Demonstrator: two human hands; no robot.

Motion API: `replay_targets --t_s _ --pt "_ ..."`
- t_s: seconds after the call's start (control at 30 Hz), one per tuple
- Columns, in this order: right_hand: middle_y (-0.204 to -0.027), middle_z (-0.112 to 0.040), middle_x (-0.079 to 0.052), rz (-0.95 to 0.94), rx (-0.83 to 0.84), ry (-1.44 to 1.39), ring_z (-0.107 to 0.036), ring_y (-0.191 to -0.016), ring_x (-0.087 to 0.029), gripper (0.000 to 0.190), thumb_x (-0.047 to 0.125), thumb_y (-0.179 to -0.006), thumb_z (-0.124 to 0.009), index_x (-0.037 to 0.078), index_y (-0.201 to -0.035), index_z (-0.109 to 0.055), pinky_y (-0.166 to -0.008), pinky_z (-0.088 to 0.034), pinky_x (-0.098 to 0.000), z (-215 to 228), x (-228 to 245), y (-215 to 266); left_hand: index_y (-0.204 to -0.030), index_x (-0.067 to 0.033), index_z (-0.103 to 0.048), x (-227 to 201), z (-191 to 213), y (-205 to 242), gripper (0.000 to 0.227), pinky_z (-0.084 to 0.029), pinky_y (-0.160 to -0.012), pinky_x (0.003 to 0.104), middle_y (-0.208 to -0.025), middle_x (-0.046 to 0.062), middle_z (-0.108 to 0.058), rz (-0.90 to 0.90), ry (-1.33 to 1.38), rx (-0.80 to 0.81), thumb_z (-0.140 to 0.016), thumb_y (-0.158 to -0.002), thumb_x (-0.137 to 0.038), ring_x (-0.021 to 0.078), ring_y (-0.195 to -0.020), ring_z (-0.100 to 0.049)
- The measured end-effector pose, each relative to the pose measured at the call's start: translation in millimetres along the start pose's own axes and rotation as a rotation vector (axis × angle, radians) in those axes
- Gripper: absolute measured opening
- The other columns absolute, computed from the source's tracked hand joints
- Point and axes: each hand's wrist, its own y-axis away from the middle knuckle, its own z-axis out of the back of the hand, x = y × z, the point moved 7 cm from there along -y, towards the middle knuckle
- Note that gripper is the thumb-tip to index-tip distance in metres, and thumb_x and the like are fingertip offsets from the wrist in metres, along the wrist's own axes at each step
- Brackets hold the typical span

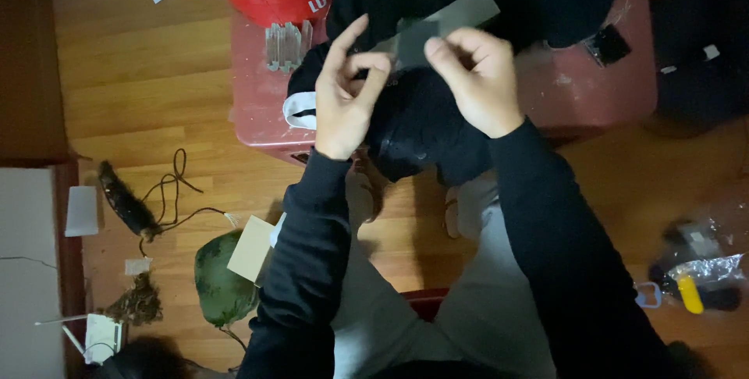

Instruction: Polishing a small metal piece by rubbing it against a rectangular polishing block on a low table.

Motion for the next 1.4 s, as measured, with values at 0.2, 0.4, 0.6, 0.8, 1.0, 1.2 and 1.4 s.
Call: replay_targets --t_s 0.2,0.4,0.6,0.8,1.0,1.2,1.4 --pt "-0.072 -0.066 -0.007 0.312 -0.19 0.66 -0.053 -0.056 -0.025 0.026 0.008 -0.111 -0.084 -0.002 -0.089 -0.077 -0.056 -0.042 -0.0406 24 6 0 -0.146 -0.005 -0.059 -13 17 -3 0.036 -0.059 -0.09 0.027 -0.111 0.011 -0.079 -0.089 -0.181 -0.213 -0.067 -0.111 -0.01 0.0186 -0.102 -0.077" --pt "-0.067 -0.061 -0.002 0.34 -0.221 0.656 -0.045 -0.052 -0.018 0.023 0.002 -0.108 -0.088 0.0 -0.087 -0.079 -0.051 -0.036 -0.0351 23 3 -1 -0.14 -0.0072 -0.061 -16 21 -2 0.03 -0.062 -0.087 0.028 -0.109 0.011 -0.078 -0.118 -0.215 -0.246 -0.066 -0.113 -0.019 0.0176 -0.099 -0.077" --pt "-0.068 -0.062 -0.002 0.363 -0.251 0.658 -0.048 -0.053 -0.019 0.011 -0.001 -0.104 -0.09 -0.002 -0.095 -0.083 -0.051 -0.038 -0.0357 22 10 1 -0.139 -0.0073 -0.063 -13 25 -2 0.03 -0.059 -0.08 0.025 -0.102 0.008 -0.079 -0.087 -0.187 -0.272 -0.067 -0.112 -0.019 0.0149 -0.092 -0.075" --pt "-0.066 -0.059 -0.004 0.339 -0.241 0.659 -0.045 -0.052 -0.021 0.013 0.004 -0.112 -0.081 -0.003 -0.102 -0.083 -0.054 -0.038 -0.0383 22 7 -2 -0.139 -0.0058 -0.062 -16 22 -1 0.027 -0.061 -0.085 0.027 -0.108 0.009 -0.076 -0.126 -0.172 -0.244 -0.064 -0.114 -0.015 0.0166 -0.1 -0.076" --pt "-0.07 -0.067 -0.007 0.356 -0.258 0.578 -0.05 -0.052 -0.02 0.005 -0.004 -0.11 -0.084 -0.009 -0.11 -0.082 -0.053 -0.041 -0.0344 28 -1 -2 -0.139 -0.0069 -0.062 -20 18 1 0.026 -0.058 -0.079 0.024 -0.107 0.007 -0.074 -0.121 -0.206 -0.243 -0.066 -0.113 -0.012 0.0136 -0.092 -0.07" --pt "-0.09 -0.068 -0.004 0.044 -0.063 0.027 -0.052 -0.074 -0.011 0.02 0.009 -0.12 -0.072 -0.01 -0.12 -0.08 -0.069 -0.044 -0.0237 20 -12 -1 -0.142 -0.0075 -0.07 -9 12 1 0.035 -0.048 -0.072 0.02 -0.116 0.004 -0.075 -0.085 -0.265 -0.162 -0.071 -0.112 -0.024 0.0086 -0.083 -0.061" --pt "-0.088 -0.067 -0.003 -0.016 0.075 -0.049 -0.05 -0.072 -0.009 0.014 0.004 -0.115 -0.075 -0.008 -0.113 -0.08 -0.068 -0.041 -0.0225 -1 -10 3 -0.138 -0.0018 -0.075 -6 -4 1 0.033 -0.048 -0.074 0.016 -0.111 0.006 -0.081 0.009 -0.075 0.054 -0.076 -0.109 -0.018 0.006 -0.087 -0.066"
